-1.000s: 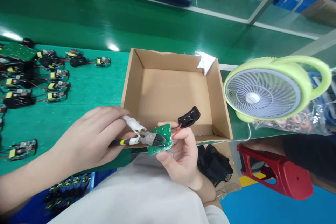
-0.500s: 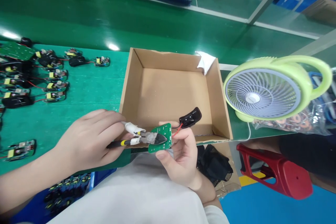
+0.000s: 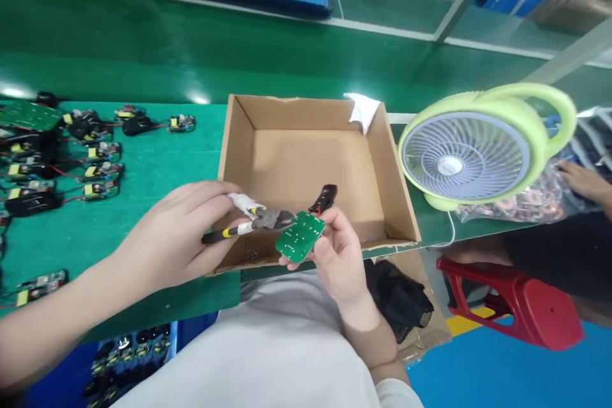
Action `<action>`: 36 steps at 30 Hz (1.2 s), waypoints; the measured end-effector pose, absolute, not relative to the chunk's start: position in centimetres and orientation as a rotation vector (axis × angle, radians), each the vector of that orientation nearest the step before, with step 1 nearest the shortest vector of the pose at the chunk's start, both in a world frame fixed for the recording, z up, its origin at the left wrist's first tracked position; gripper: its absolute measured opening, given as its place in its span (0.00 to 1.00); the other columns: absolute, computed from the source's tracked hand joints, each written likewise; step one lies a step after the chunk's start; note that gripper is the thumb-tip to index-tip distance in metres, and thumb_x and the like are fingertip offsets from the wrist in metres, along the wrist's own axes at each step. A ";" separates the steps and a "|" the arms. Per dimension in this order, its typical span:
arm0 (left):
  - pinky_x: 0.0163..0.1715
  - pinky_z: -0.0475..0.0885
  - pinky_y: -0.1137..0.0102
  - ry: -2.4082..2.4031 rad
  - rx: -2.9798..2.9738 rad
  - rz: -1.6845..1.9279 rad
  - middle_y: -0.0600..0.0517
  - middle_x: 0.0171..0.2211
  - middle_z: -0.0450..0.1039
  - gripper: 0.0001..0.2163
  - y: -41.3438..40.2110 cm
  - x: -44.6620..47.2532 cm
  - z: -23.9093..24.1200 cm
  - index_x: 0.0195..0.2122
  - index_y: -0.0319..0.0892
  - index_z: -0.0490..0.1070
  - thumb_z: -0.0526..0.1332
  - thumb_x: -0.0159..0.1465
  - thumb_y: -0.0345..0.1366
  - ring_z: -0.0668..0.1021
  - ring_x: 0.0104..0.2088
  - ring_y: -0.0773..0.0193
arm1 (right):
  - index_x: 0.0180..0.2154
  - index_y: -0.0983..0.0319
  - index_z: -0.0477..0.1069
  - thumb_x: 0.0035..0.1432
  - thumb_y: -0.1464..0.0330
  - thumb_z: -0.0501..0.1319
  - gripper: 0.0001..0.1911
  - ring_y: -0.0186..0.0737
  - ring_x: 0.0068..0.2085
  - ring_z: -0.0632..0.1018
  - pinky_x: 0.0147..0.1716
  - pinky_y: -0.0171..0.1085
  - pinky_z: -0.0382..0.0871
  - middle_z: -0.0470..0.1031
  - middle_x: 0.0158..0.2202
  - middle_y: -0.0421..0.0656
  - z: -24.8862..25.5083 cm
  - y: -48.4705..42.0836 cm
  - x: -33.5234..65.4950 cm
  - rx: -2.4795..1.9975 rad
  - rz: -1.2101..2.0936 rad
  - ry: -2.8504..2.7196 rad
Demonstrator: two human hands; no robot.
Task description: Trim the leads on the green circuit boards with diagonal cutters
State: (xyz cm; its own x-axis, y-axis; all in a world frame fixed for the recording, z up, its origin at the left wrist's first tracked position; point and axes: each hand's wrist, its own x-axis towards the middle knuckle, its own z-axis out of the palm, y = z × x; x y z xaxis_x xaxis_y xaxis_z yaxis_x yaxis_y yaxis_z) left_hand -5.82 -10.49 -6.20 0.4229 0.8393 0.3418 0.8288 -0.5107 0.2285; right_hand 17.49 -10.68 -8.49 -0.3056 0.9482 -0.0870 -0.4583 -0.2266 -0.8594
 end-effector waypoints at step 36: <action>0.31 0.68 0.64 1.580 3.100 0.582 0.48 0.26 0.71 0.09 -10.0 -4.2 -5.8 0.29 0.42 0.70 0.53 0.65 0.31 0.73 0.28 0.58 | 0.36 0.59 0.66 0.58 0.54 0.74 0.21 0.37 0.29 0.86 0.28 0.29 0.81 0.85 0.32 0.41 -10.3 -9.6 17.7 -0.435 1.938 -0.830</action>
